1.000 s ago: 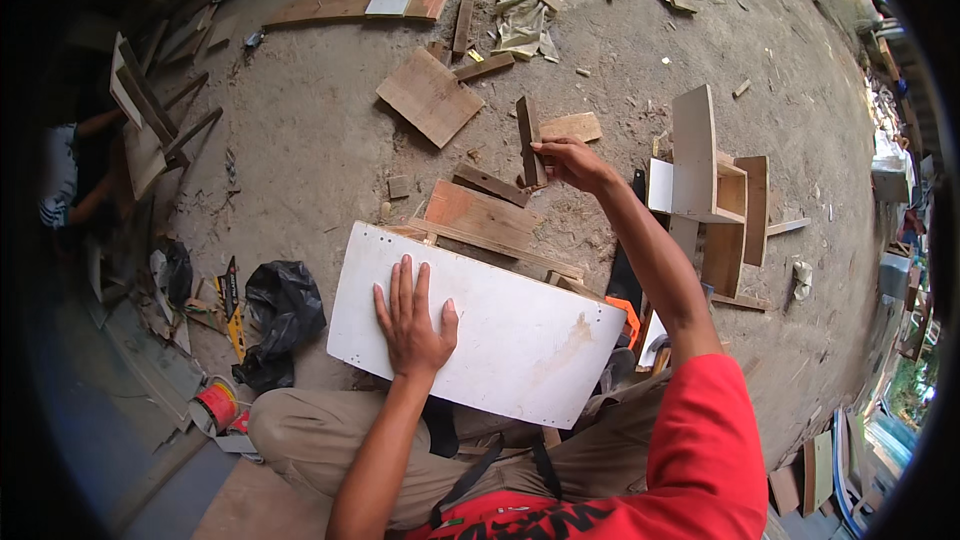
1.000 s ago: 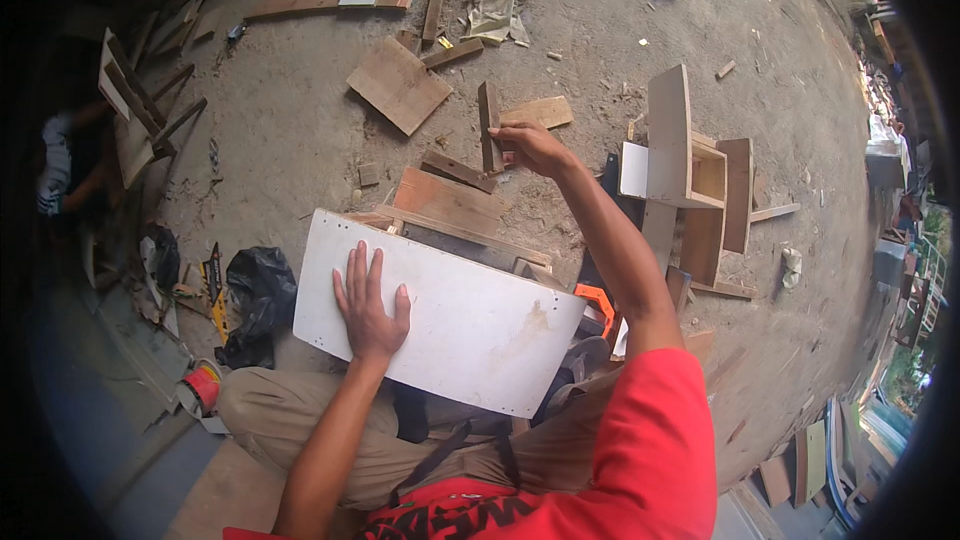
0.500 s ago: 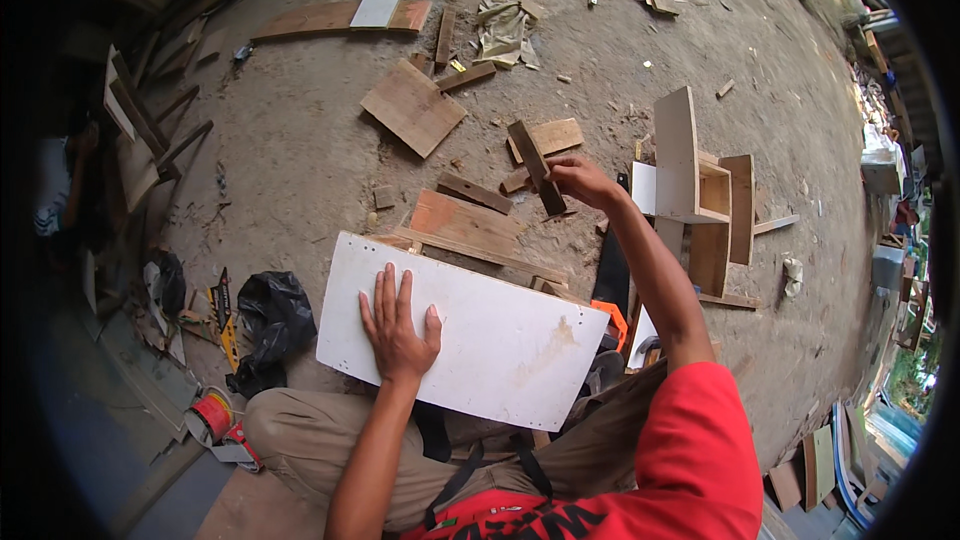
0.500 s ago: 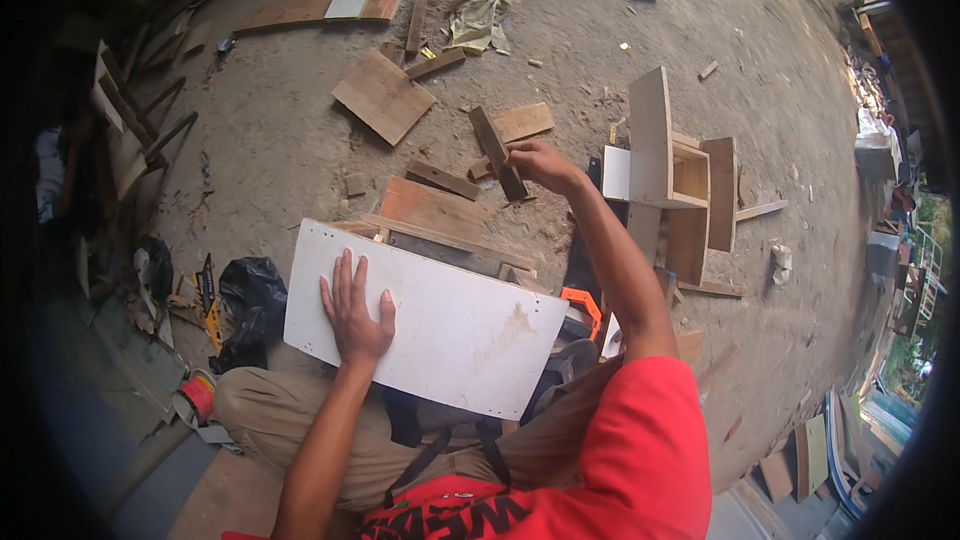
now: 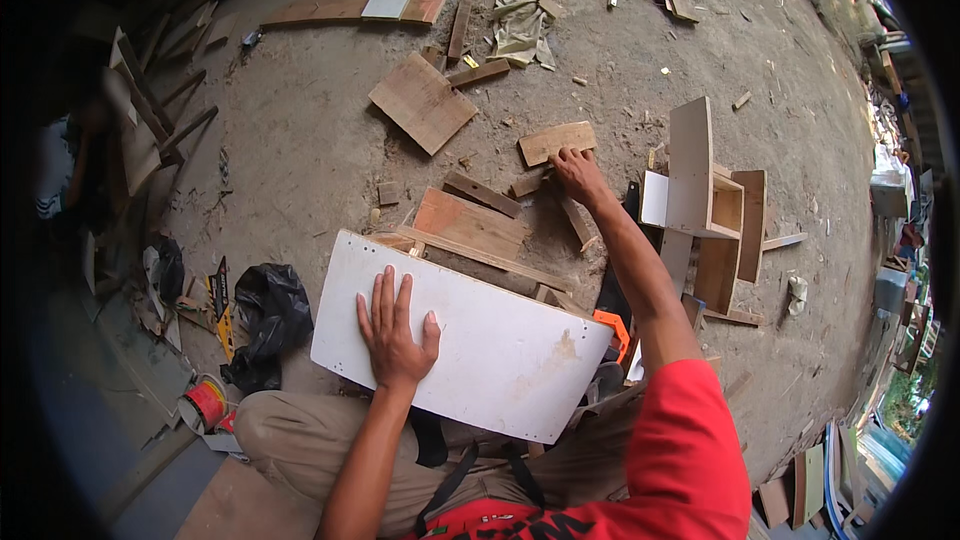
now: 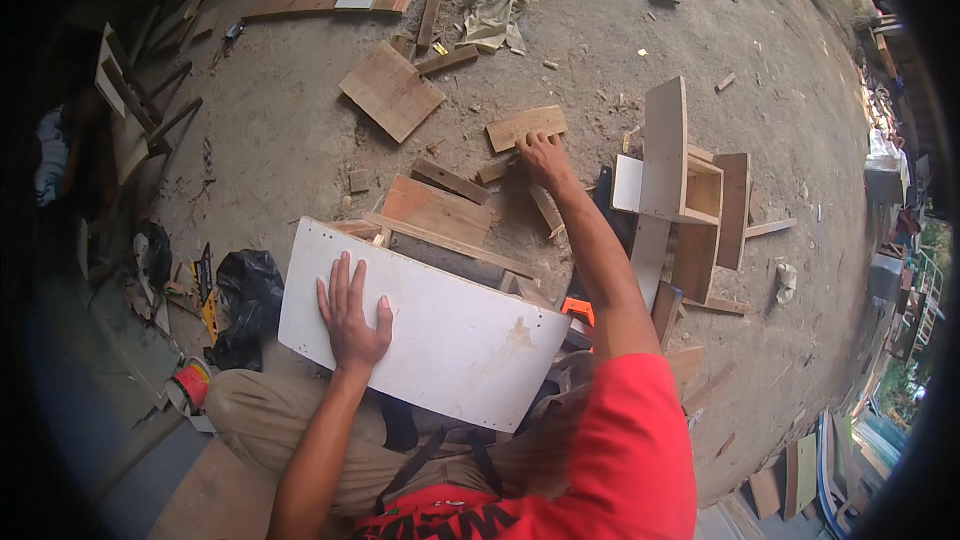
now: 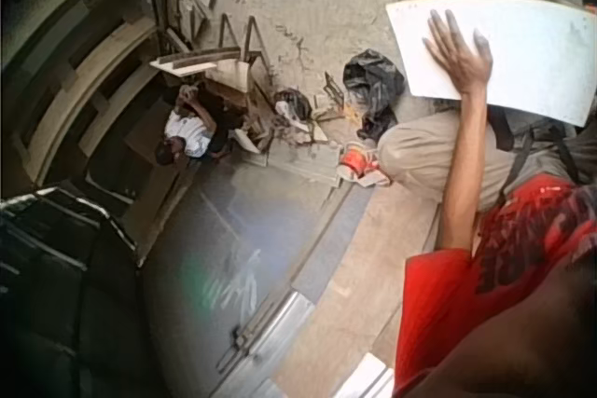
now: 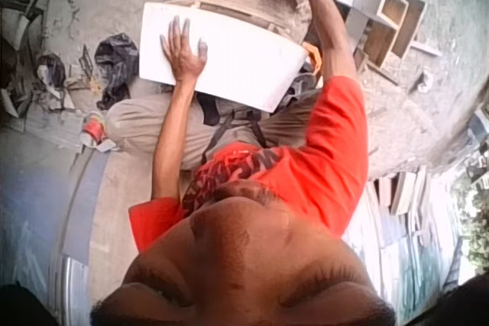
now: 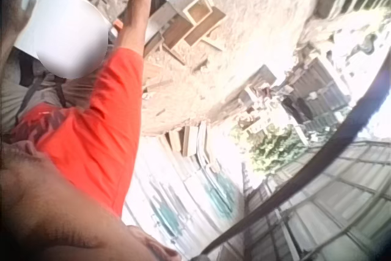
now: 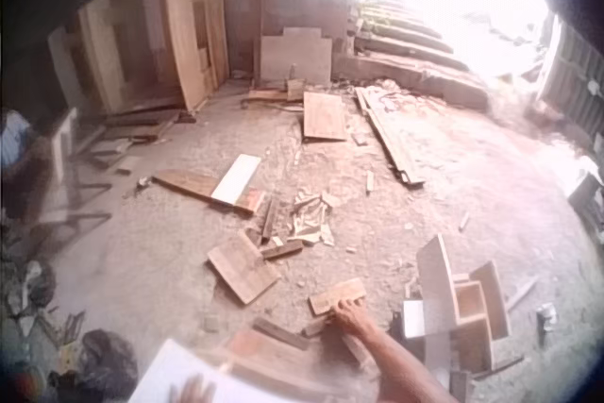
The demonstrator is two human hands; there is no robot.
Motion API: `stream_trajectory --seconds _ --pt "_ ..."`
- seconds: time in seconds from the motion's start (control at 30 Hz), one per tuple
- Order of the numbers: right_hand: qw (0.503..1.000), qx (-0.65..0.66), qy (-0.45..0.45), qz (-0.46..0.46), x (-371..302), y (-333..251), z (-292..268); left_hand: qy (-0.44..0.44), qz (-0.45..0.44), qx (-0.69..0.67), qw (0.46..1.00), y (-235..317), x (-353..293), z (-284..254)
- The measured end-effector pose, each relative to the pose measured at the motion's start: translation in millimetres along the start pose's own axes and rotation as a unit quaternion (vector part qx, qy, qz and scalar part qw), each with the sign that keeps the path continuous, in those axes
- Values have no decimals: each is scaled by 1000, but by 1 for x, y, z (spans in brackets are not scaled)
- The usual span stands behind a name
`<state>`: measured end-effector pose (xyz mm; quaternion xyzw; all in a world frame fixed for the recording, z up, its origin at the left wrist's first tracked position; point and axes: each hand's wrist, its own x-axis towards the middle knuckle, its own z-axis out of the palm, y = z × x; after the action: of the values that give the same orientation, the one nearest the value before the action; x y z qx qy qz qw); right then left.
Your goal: The person sits on the floor and uses a hammer to repeatedly strike and break various pieces of wood into smaller fragments. They handle multiple wood pieces, striking them against a white board and discarding the broken pieces onto the ground.
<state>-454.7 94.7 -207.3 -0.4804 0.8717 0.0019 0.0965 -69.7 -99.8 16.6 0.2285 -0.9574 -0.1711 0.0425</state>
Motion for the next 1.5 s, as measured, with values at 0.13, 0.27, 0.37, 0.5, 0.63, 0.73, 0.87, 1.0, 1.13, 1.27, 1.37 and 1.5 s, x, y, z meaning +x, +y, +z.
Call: stream_trajectory --seconds 0.13,0.27,0.37,0.5,0.63,0.73,0.87,1.0,1.13,1.27,1.37,1.5 --pt "1000 -16 22 -1 16 18 -26 3 -6 1 1000 0 1 0" --pt "998 7 60 -20 49 17 -17 8 -2 1 1000 0 1 1" --pt "985 145 78 58 96 -5 -6 7 3 2 1000 0 3 1" --pt "933 313 166 67 164 -97 -9 10 2 1 1000 -1 3 1" --pt "929 251 203 180 198 -162 -10 15 -8 -14 1000 -2 -2 -1" --pt "908 302 78 280 209 -155 -19 11 -5 -12 1000 -4 0 0" --pt "883 383 230 144 167 -126 -28 17 -3 -9 1000 -2 1 -2" --pt "910 325 256 16 104 -105 -75 20 -10 -15 1000 -6 -2 3" --pt "954 214 203 -57 34 -72 -108 28 -6 -13 999 -4 -1 0" --pt "968 160 176 -78 -26 -50 -124 31 0 -4 1000 -4 -3 -1" --pt "960 177 198 -90 -72 -42 -140 30 13 -12 999 -3 -2 0" --pt "953 125 236 -143 -133 -58 -195 52 16 -15 998 -4 -3 3"
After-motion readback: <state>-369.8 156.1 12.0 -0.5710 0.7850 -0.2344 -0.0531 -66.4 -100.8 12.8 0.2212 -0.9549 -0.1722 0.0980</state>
